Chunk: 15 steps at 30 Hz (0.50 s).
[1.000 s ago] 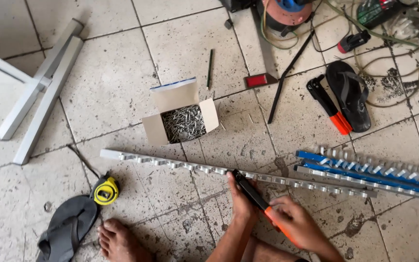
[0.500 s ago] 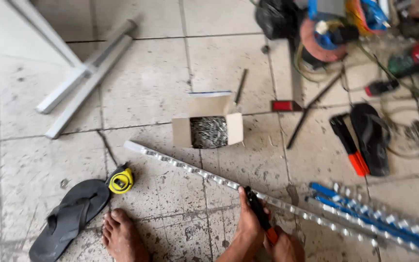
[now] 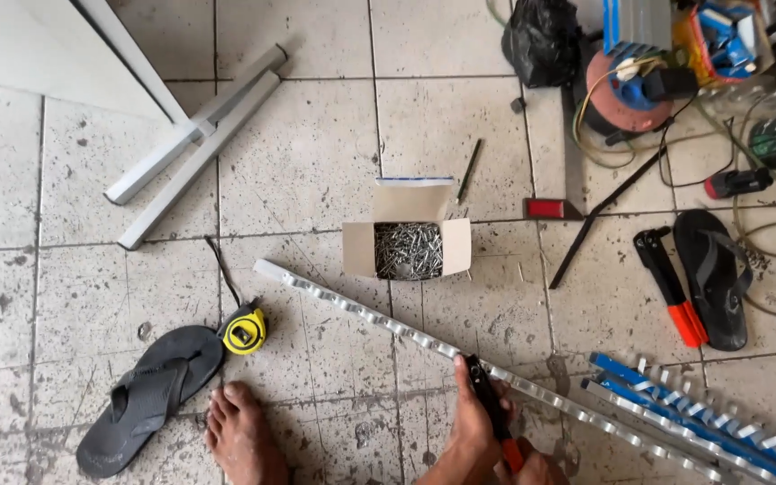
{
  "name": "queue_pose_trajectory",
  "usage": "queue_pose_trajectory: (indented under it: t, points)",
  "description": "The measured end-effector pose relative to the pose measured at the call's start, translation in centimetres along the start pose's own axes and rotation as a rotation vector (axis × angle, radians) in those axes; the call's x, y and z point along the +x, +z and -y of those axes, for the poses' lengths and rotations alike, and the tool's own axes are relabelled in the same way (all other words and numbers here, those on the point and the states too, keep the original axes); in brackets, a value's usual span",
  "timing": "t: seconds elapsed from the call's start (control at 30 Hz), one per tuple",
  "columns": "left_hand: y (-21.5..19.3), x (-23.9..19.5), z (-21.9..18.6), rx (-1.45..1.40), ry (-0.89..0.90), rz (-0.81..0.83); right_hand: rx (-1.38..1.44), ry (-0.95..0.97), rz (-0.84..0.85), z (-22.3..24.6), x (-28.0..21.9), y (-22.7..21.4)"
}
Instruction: Using a manual hand riveter to fasten components onto a long metal profile while working on the floor.
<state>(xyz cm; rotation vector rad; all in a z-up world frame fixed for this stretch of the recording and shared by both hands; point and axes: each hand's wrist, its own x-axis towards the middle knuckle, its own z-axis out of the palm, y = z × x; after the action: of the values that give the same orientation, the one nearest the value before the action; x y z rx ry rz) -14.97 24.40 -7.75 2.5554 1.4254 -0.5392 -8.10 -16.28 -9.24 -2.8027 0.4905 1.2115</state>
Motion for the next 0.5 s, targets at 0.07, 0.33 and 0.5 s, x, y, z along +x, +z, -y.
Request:
queue_pose_trajectory:
  t: [0.07, 0.33, 0.5]
  points:
    - [-1.2, 0.1, -0.6, -0.026, 0.043, -0.059, -0.065, 0.028, -0.048, 0.6, -0.1, 0.3]
    - [-5.8, -0.4, -3.0, -0.479, -0.262, 0.131, 0.676, 0.396, 0.188, 5.6, -7.8, -17.5]
    - [-4.4, 0.4, -2.5, -0.54, -0.372, 0.185, 0.081, 0.059, 0.109, 3.1, -4.1, -7.9]
